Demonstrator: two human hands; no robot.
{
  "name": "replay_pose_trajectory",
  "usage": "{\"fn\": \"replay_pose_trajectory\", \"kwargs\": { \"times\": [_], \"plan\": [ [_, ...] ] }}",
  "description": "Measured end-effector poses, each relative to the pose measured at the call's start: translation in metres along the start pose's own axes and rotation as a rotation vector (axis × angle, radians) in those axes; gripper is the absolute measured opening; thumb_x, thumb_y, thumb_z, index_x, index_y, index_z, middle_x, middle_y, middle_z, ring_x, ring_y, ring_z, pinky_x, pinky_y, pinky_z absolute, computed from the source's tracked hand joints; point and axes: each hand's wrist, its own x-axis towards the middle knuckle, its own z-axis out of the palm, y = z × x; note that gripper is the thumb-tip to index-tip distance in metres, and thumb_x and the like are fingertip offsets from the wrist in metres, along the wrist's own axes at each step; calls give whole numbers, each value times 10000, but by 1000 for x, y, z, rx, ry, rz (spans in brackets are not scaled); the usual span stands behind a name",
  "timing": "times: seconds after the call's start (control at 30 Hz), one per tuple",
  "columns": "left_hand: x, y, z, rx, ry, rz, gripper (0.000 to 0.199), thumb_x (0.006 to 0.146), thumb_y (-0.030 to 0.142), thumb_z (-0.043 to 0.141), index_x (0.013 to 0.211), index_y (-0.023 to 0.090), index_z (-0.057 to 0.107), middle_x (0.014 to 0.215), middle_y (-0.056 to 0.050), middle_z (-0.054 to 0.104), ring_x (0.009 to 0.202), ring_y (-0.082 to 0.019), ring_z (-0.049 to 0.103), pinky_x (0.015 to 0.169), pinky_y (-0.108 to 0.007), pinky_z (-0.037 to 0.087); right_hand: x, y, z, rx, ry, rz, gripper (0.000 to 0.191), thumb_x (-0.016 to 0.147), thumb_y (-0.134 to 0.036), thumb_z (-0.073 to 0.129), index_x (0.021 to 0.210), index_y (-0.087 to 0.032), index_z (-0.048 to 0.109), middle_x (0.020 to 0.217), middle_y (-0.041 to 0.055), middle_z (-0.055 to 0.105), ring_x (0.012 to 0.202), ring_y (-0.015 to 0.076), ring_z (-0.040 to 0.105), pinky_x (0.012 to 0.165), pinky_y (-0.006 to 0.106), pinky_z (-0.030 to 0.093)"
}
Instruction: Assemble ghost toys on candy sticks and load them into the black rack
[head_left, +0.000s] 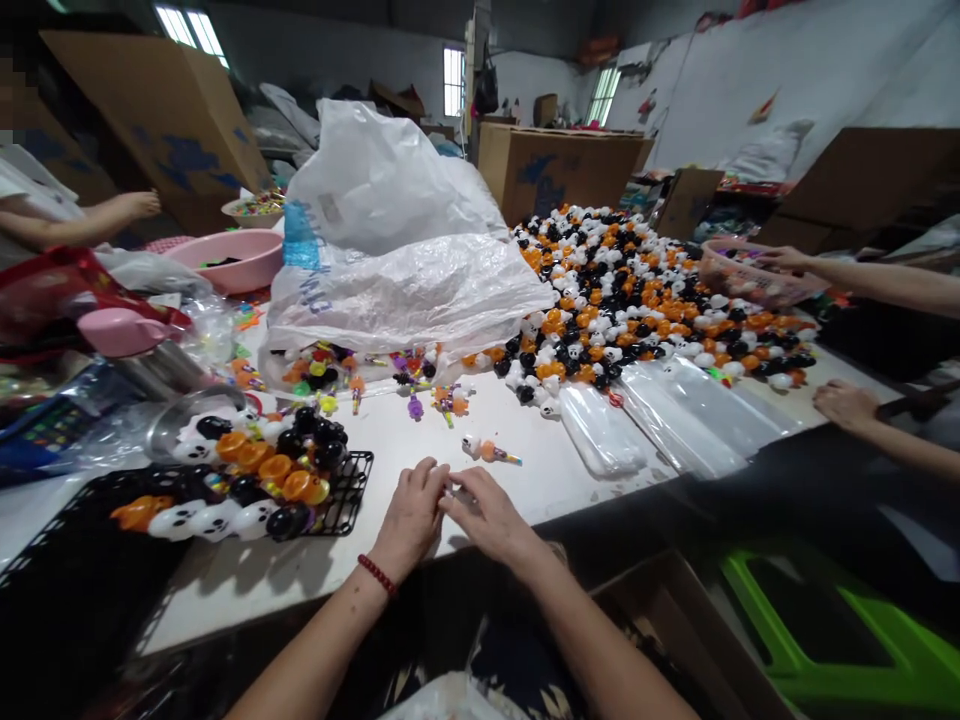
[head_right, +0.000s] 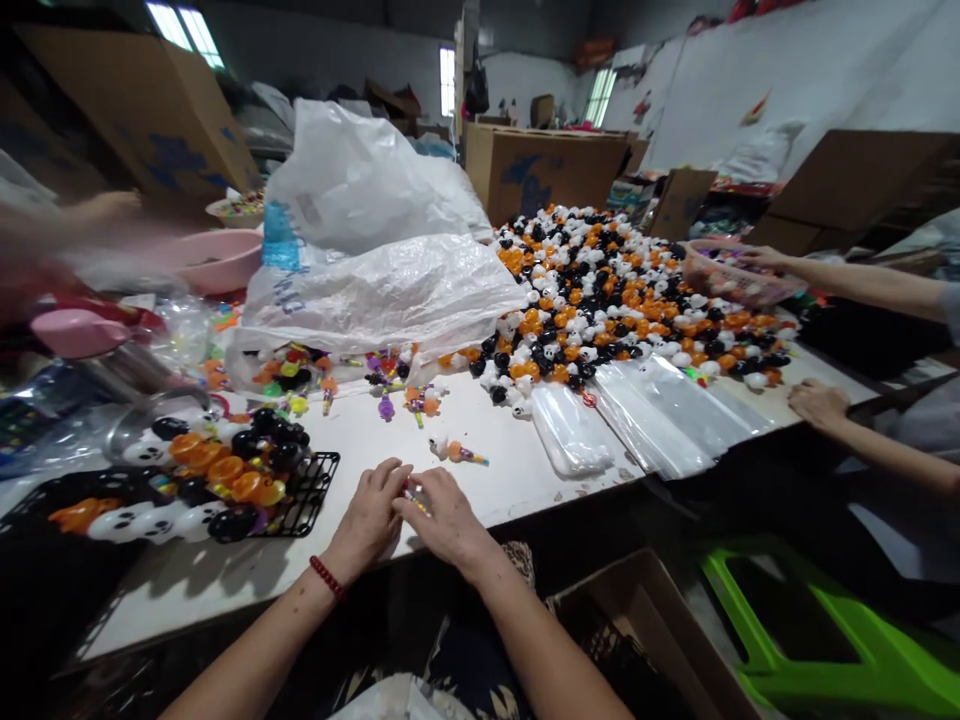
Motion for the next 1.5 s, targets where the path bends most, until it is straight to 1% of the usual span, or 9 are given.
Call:
{"fn": "replay_pose_trajectory", "kwargs": {
  "times": [0.2,0.33,0.43,0.53,0.73,0.87,0.97,1.1,1.5],
  "plan": [
    [3,1,-3,-191,-28,-15,684,831,124,517,1481,260,354,1448,-133,371,1291,-296,427,1069,-495,420,52,68,-90,-601,284,192,350,933,-169,433,1237,-135,603,1278,175,574,1210,294,479,1062,458,369],
    [8,-4,-7,-507,37,-211,687,686,78,524,1352,246,506,1385,-104,432,1000,-195,572,925,-402,516,72,94,-122,-829,168,327,394,917,-100,395,1259,-128,588,1248,201,564,1113,308,531,942,429,439],
    [13,-10,-11,-739,128,-428,436,734,159,565,1166,197,605,1161,-80,559,770,-130,552,744,-304,520,76,85,-106,-789,166,288,342,947,-188,417,1241,-125,581,1150,192,578,1017,290,571,868,404,478],
    [20,-12,-14,-988,164,-607,400,827,364,621,1182,188,568,1060,-60,592,685,-95,520,597,-220,447,72,52,-61,-568,188,104,343,947,-236,456,1256,-115,544,1144,181,579,1008,263,579,881,382,493],
    [28,-7,-15,-1370,149,-556,524,814,496,685,1220,203,531,887,-11,623,687,-82,555,615,-182,427,61,-13,22,-249,-135,-171,340,847,-128,519,1177,-191,568,1058,95,613,971,228,594,873,385,507],
    [31,-13,-13,-1479,273,-671,472,781,561,692,1026,191,532,745,22,619,503,-54,490,477,-165,359,87,-9,20,-194,-169,-61,374,888,-226,558,1261,-208,536,1137,83,625,944,195,614,857,350,504],
    [34,-20,-15,-1537,287,-742,506,785,652,627,878,168,517,683,12,616,386,-25,375,382,-156,252,122,7,7,-485,-19,46,402,925,-300,555,1292,-139,522,1189,153,612,1052,247,579,923,377,450],
    [36,-20,-20,-1560,305,-682,523,819,690,552,792,172,482,631,-1,622,356,-28,372,349,-155,209,152,20,3,-831,-107,55,334,952,-272,510,1240,-110,561,1159,171,636,1077,281,537,921,362,396],
    [35,-18,-13,-1470,260,-689,511,848,690,513,850,181,476,619,7,606,387,-35,417,348,-141,196,149,15,20,-974,-269,57,221,966,-263,474,1072,-191,653,1118,145,640,1077,284,531,889,388,368]
  ]
}}
